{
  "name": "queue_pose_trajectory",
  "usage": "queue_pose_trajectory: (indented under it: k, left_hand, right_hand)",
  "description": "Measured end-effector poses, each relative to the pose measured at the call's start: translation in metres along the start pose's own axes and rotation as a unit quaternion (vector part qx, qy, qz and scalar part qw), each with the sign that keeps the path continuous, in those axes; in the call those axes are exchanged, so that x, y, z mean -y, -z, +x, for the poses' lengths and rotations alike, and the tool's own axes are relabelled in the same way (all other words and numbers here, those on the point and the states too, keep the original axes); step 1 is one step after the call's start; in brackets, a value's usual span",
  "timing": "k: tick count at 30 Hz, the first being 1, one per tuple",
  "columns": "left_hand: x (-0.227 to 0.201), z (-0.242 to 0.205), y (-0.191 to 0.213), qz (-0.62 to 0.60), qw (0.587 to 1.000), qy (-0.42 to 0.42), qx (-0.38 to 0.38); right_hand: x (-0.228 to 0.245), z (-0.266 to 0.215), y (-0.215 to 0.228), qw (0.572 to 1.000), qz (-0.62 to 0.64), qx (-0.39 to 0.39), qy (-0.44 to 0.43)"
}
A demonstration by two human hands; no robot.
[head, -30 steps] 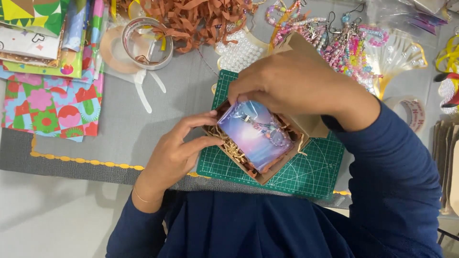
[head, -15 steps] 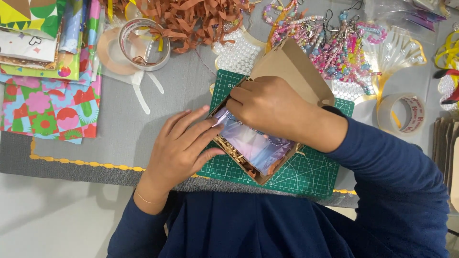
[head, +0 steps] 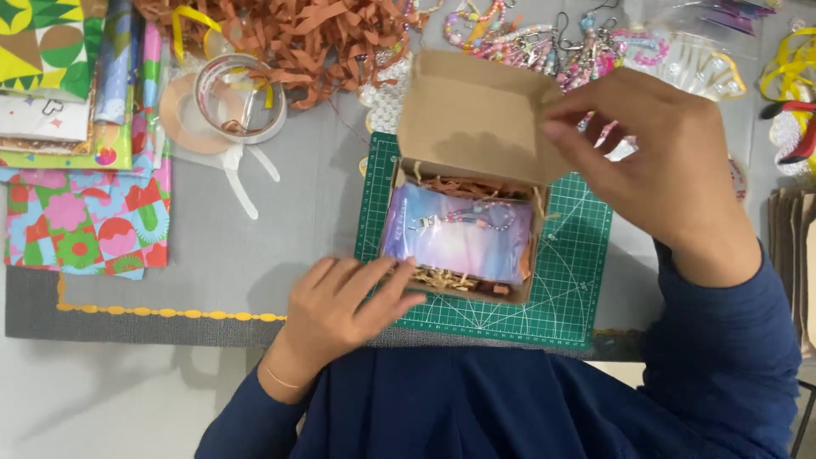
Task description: Folding a cardboard box template into a box and filling it with shredded paper and a small gift item.
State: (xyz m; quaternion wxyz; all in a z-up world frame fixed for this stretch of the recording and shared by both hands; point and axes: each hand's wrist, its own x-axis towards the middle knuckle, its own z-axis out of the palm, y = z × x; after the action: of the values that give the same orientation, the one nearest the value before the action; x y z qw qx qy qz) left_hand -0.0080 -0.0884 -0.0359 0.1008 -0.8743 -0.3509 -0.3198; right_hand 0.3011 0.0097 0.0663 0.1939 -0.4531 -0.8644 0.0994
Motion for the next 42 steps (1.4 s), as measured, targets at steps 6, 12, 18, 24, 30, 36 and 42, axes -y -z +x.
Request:
queue_pose_trajectory:
  k: [6, 12, 18, 24, 30, 36, 42]
  left_hand:
    - [0.019, 0.042, 0.023, -0.096, 0.989, 0.103, 0.044]
    - [0.073, 0.096, 0.003, -0.213, 0.856, 0.373, 0.288]
    - [0.085, 0.091, -0.050, -0.441, 0.720, 0.471, 0.254]
    - [0.085, 0.086, -0.049, -0.553, 0.690, 0.431, 0.182]
    - [0.084, 0.082, -0.035, -0.575, 0.731, 0.328, 0.165]
    - [0.083, 0.075, -0.026, -0.499, 0.814, 0.214, 0.206]
    - [0.069, 0.070, -0.014, -0.451, 0.848, 0.192, 0.201]
  right_hand:
    - [-0.032, -0.032, -0.018, 0.963, 0.164, -0.052, -0.209]
    - [-0.046, -0.029, -0.049, 0.899, 0.292, 0.022, -0.325]
    - [-0.044, -0.028, -0.052, 0.862, 0.386, 0.076, -0.320]
    - [-0.053, -0.039, -0.049, 0.844, 0.468, 0.080, -0.249]
    - [-0.060, -0.051, -0.048, 0.868, 0.455, 0.095, -0.172]
    - [-0.050, -0.053, -0.035, 0.911, 0.295, 0.170, -0.231]
    - [-0.031, -0.055, -0.029, 0.954, 0.242, 0.096, -0.147]
